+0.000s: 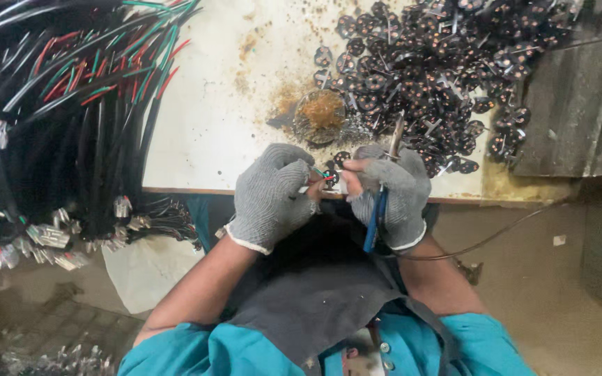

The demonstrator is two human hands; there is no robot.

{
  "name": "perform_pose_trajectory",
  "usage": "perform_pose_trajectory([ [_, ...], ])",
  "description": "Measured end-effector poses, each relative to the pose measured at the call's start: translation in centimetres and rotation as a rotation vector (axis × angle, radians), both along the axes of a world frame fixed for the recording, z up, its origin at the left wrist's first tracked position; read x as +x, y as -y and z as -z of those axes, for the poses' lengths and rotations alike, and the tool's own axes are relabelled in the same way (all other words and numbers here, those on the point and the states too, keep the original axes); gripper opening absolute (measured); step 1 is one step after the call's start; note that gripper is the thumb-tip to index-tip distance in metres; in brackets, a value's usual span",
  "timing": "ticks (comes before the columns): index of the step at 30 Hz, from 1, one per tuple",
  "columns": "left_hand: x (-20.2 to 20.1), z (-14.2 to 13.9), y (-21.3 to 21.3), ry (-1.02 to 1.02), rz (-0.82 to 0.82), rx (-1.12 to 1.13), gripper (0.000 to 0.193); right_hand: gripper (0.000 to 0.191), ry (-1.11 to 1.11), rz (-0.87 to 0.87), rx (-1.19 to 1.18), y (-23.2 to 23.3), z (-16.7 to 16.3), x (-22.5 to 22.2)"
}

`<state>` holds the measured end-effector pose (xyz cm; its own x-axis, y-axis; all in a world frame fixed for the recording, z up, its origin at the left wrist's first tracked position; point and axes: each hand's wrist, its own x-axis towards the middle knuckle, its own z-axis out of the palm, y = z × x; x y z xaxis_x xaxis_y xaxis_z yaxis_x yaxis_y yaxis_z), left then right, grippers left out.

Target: The person, wearing fingerless gloves, solders red and green wire ends onto small black electrical socket components at a workbench. They hold a wire against a component, apply a soldering iron, dip the joint in flux, and place finished assemblies with a large pile of completed parts on the bench.

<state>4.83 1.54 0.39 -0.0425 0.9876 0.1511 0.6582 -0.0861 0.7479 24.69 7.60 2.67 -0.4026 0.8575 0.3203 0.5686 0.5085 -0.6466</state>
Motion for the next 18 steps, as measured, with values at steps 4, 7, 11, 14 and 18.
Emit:
perform_pose_trajectory([
  [4,0.6,-1.1,-0.9,-0.051,0.007,-0.003,0.017,0.039,-0.079,-0.162,-0.028,-0.8,-0.7,0.7],
  [7,0.7,-2.0,-1.2,-0.067,0.025,-0.033,0.021,0.032,-0.043,-0.222,0.005,-1.1,-0.4,0.6],
  [11,-1.8,-2.7,0.3,0.101,0.064,-0.101,0.035,0.031,-0.174,-0.224,0.083,-1.4,0.2,0.1],
  [14,-5.0,-3.8,1.4,-0.026,0.228,-0.493,0.03,0.036,-0.29,-0.138,-0.01,-1.0,0.3,-0.2],
  [18,-6.2,-8.8,-2.1,-0.15,0.138,-0.273,0.017,0.039,-0.122,-0.01,-0.043,-0.6,-0.1,0.0],
])
